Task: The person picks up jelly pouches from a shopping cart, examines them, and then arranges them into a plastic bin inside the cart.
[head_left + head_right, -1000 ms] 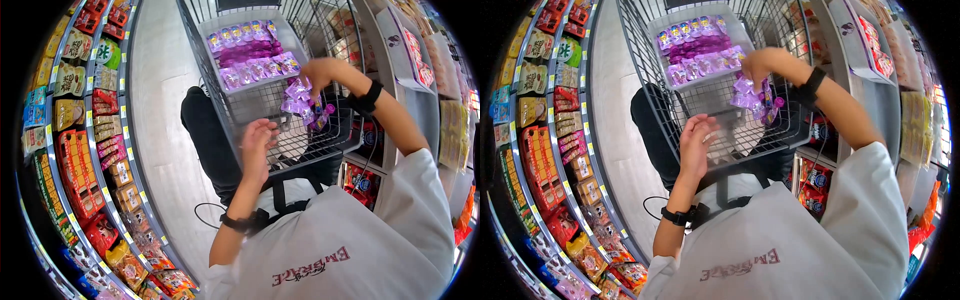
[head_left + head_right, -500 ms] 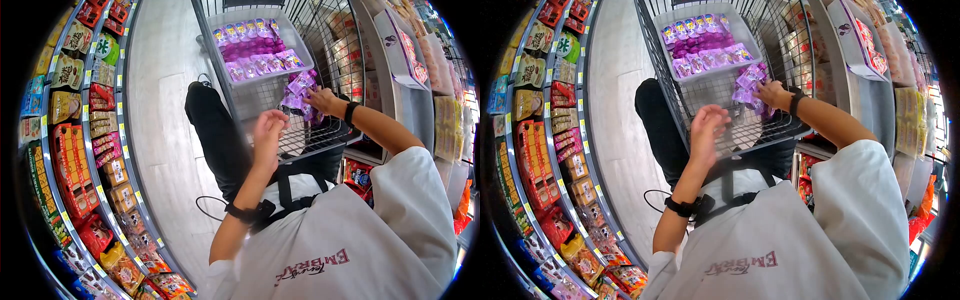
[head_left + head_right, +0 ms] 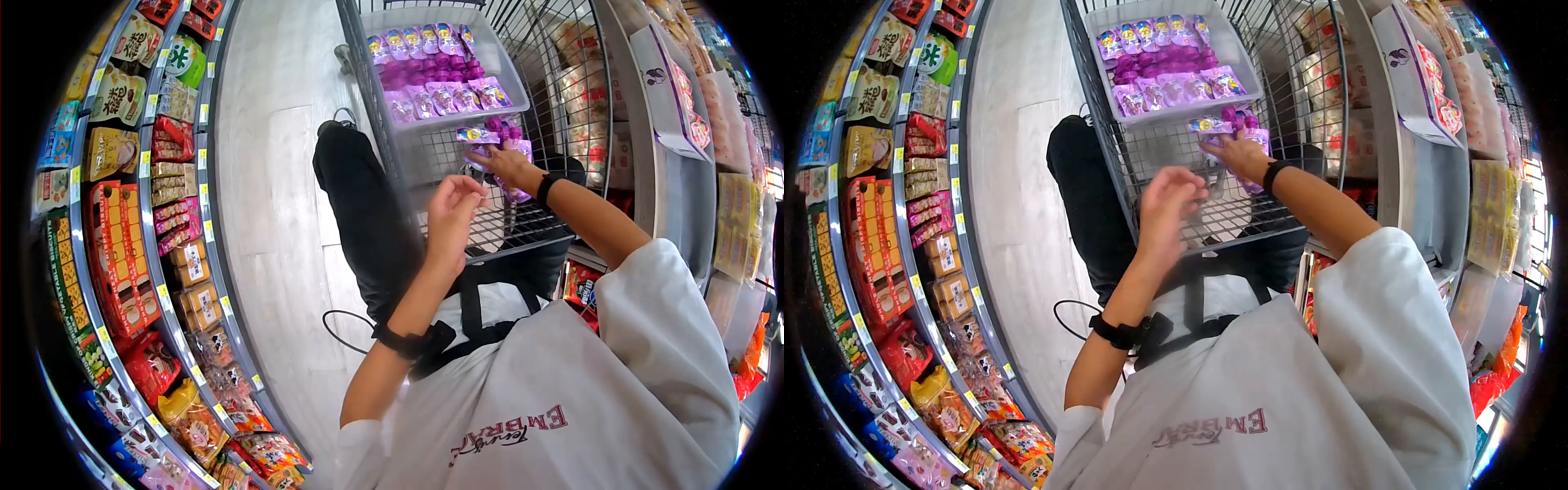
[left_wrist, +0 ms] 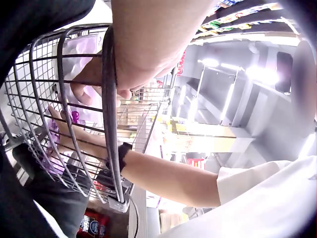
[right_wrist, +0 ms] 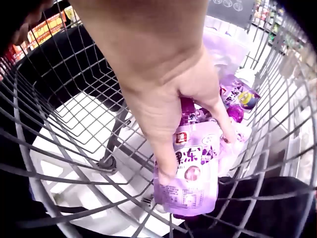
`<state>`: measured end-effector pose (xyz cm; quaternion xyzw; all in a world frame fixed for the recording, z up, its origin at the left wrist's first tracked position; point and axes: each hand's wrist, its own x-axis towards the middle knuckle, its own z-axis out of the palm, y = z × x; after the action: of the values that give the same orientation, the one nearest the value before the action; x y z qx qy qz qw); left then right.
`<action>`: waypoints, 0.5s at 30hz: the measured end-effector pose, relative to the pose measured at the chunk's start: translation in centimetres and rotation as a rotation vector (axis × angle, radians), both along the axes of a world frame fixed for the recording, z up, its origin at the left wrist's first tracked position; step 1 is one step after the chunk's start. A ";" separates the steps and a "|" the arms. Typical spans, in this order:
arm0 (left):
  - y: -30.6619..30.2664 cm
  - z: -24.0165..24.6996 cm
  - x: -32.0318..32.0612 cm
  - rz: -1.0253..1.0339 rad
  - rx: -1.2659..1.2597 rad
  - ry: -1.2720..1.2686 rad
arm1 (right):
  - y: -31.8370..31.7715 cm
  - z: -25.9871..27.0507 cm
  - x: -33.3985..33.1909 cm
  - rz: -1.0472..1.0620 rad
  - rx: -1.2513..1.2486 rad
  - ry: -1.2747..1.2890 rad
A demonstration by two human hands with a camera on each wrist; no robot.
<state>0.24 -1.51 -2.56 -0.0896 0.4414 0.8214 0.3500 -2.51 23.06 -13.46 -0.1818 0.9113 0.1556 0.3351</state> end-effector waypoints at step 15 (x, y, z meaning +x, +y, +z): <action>0.3 -0.1 0.0 -0.003 -0.027 0.000 | 2.5 2.9 -2.2 -0.031 0.076 -0.146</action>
<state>0.21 -1.18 -2.63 -0.0937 0.4525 0.8149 0.3499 -4.74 25.53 -10.57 -0.1659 0.8806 0.1713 0.4095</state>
